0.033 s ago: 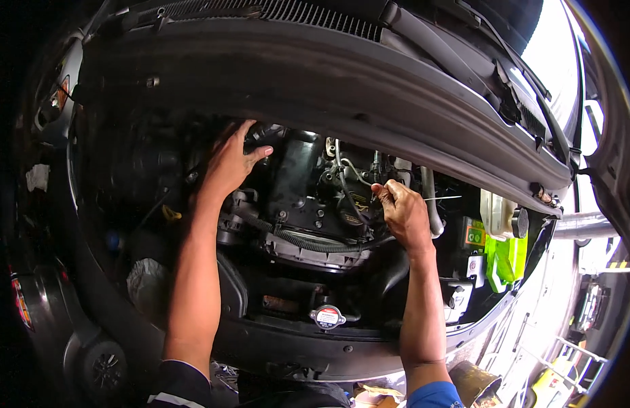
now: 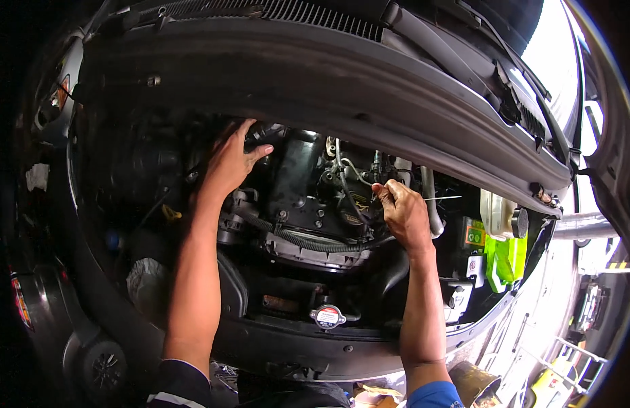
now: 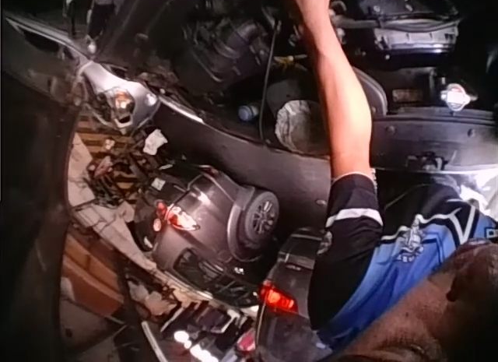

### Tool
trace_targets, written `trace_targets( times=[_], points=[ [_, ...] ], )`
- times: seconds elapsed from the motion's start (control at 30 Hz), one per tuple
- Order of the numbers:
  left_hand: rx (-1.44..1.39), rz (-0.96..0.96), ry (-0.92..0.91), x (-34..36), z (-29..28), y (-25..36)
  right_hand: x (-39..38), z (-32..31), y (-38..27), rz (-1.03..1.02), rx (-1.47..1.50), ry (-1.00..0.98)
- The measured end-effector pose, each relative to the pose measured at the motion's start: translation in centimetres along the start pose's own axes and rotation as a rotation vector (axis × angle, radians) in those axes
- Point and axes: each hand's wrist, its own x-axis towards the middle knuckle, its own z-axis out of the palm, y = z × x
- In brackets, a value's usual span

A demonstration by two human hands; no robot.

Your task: The recorder is working on a vehicle engine, manipulating various components like hoses and wiring with their hands and tools.

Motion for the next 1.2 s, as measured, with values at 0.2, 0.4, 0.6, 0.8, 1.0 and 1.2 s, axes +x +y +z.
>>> trace_targets(
  times=[0.2, 0.4, 0.6, 0.8, 1.0, 1.2],
  points=[
    [0.084, 0.017, 0.052, -0.2, -0.4, 0.4, 0.1, 0.2, -0.4, 0.061, -0.107, -0.044],
    [0.057, 0.103, 0.247, 0.0, 0.3, 3.2, 0.1, 1.3, -0.2, 0.097, -0.139, 0.046],
    [0.096, 0.483, -0.202, -2.3, 5.1, 6.3, 1.0, 2.4, 1.0, 0.305, -0.232, 0.132],
    [0.289, 0.629, -0.173, -1.0, 8.3, 4.7, 2.4, 3.7, 1.5, 0.3, -0.24, 0.153],
    [0.191, 0.735, -0.088, -0.6, 8.9, 5.1, 8.5, 2.5, 5.2, -0.267, -0.237, 0.329],
    [0.207, 0.622, -0.219, -0.3, 8.0, 4.2, 7.5, 2.5, 2.2, 0.093, -0.139, 0.014]
  ],
)
